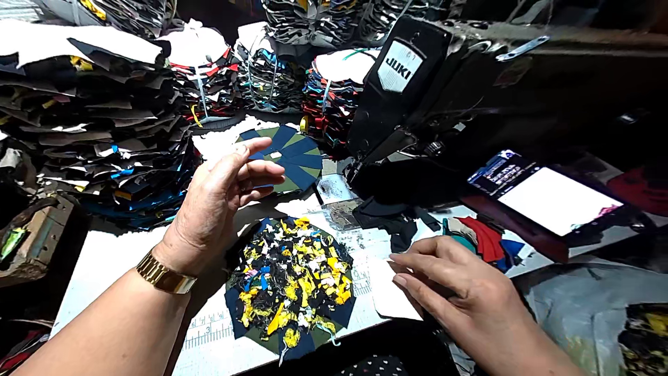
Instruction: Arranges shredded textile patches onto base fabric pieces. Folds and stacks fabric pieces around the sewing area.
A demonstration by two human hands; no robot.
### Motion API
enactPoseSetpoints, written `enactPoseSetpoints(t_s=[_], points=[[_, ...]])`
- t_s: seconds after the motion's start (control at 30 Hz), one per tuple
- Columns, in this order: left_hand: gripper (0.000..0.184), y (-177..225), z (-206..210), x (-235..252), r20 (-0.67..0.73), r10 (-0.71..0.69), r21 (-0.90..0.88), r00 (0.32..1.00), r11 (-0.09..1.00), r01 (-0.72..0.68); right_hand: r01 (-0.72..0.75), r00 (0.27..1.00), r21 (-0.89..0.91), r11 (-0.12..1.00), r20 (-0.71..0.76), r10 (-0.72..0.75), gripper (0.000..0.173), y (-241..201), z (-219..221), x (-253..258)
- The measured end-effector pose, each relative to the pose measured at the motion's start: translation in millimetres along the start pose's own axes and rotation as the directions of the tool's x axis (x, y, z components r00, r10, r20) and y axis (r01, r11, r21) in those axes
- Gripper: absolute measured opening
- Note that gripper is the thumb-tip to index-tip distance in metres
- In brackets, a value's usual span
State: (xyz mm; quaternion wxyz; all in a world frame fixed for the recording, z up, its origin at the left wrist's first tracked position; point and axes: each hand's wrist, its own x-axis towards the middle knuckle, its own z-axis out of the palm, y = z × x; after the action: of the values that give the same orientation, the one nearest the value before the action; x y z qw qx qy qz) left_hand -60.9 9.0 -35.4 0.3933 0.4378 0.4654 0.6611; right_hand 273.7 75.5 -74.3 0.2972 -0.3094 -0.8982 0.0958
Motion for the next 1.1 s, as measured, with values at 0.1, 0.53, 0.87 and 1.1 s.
enactPoseSetpoints(t_s=[0.1,0.53,0.87,1.1], points=[[0.045,-1,-1,0,0.007,0.008,0.012,1.0,1.0,-0.008,0.003,1.0,-0.015,1.0,-0.013,-0.003,0.022,3,9,-3],[0.042,-3,0,0,0.034,0.015,0.001,0.999,1.0,-0.015,0.02,1.0,-0.019,1.0,-0.011,-0.02,0.021,5,11,-3],[0.04,-4,2,-2,0.072,0.026,0.038,0.997,0.999,-0.029,0.002,0.999,-0.032,0.999,0.034,-0.001,0.016,-3,18,5],[0.04,-3,4,-2,0.094,0.052,0.049,0.994,0.997,-0.057,0.206,0.975,-0.123,0.971,-0.058,-0.215,0.016,-2,21,1]])
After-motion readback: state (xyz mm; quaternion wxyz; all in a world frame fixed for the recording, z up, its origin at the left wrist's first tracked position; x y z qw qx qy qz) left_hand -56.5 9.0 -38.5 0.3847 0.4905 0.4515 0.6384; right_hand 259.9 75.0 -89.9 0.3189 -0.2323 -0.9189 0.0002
